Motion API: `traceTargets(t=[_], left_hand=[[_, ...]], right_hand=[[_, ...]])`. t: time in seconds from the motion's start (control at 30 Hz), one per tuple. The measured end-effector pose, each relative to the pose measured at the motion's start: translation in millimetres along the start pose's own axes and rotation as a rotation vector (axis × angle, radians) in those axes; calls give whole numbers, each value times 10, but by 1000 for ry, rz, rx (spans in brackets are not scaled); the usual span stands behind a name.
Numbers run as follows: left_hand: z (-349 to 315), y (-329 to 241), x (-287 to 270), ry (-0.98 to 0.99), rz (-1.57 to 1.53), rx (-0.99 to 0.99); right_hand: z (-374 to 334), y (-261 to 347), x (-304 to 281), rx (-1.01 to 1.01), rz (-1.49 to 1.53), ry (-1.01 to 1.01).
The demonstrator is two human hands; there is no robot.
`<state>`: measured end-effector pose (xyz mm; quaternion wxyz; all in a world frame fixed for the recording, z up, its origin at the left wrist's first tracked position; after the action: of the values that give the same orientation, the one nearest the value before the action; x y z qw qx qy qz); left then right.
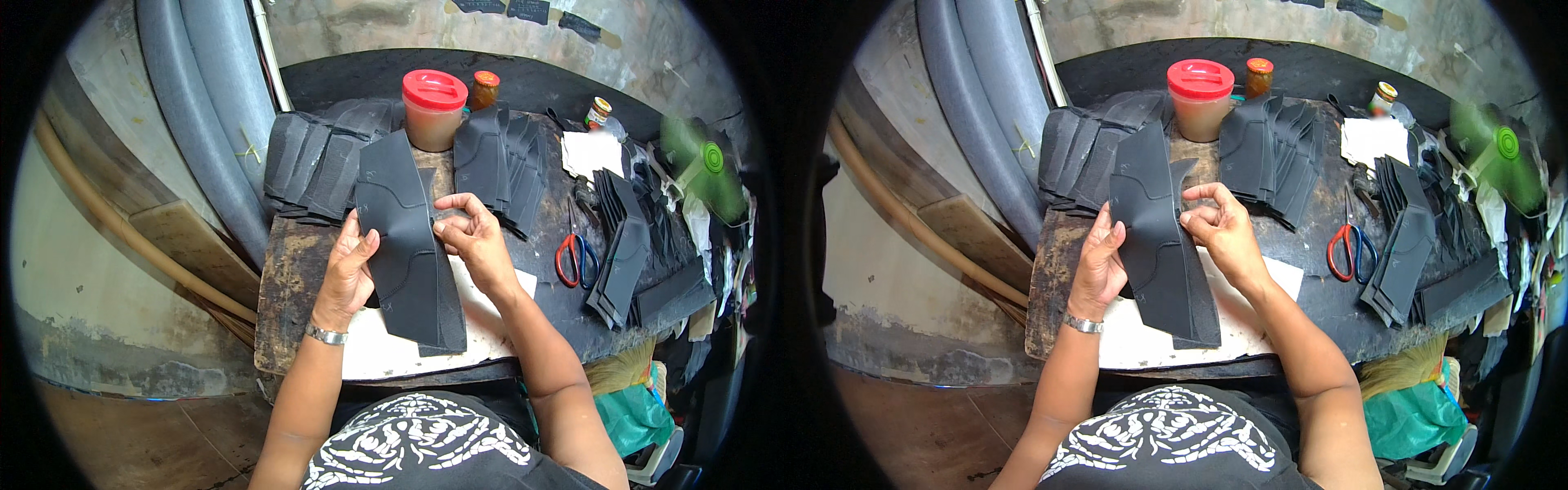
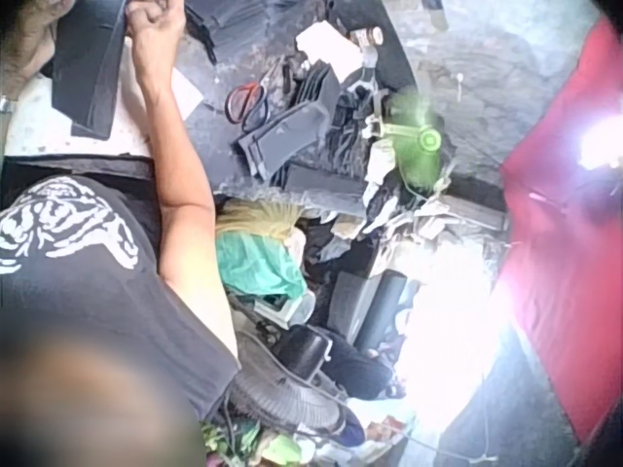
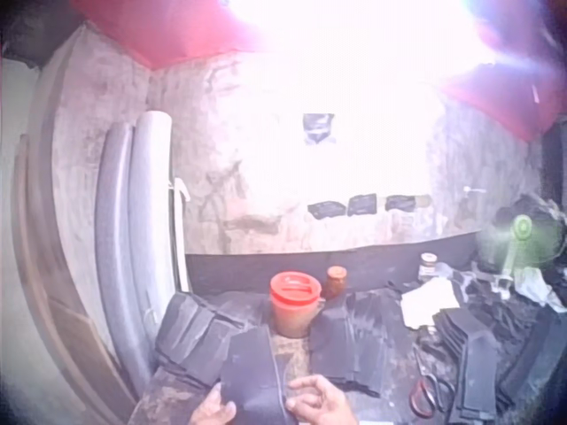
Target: The person repeatedly picks up black fabric pieces from a workbench, folds each piece in half, and places it back on the bench. The person handles the pieces one at a time, turning them over and aligning edges before folding.
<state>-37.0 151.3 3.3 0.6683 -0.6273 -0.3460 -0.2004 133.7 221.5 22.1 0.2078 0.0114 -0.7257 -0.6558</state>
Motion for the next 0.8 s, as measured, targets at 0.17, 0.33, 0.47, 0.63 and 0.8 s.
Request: traceTargets(t=[0.17,0.33,0.47,0.63,0.8], left_hand=[[6,16,-4,13,-14,-18],[7,31,-6,5,-10,-37],[16,40,-11,-15,9,-37],[7,55,12,25,-52,-78],[3,76,-1,16,-88,-104]], right_hand=[[8,-5,-2,-7,0,-8],[9,-16,-11,-35,-31,2],[8,-22,-11,-49,-6,-5],[-5,-10,5,-59,47,8],[-24,15,18,-73,103,23]])
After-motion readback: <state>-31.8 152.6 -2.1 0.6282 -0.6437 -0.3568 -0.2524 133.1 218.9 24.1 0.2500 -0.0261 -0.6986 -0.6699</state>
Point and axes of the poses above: each hand's wrist, its own z-axis towards the middle knuckle, its own x-axis out of the palm, y = z × x, the point moved 5 cm from there along z, towards the middle knuckle, and after that the axes turned 12 degrees about -y, right-handed, at the moved point
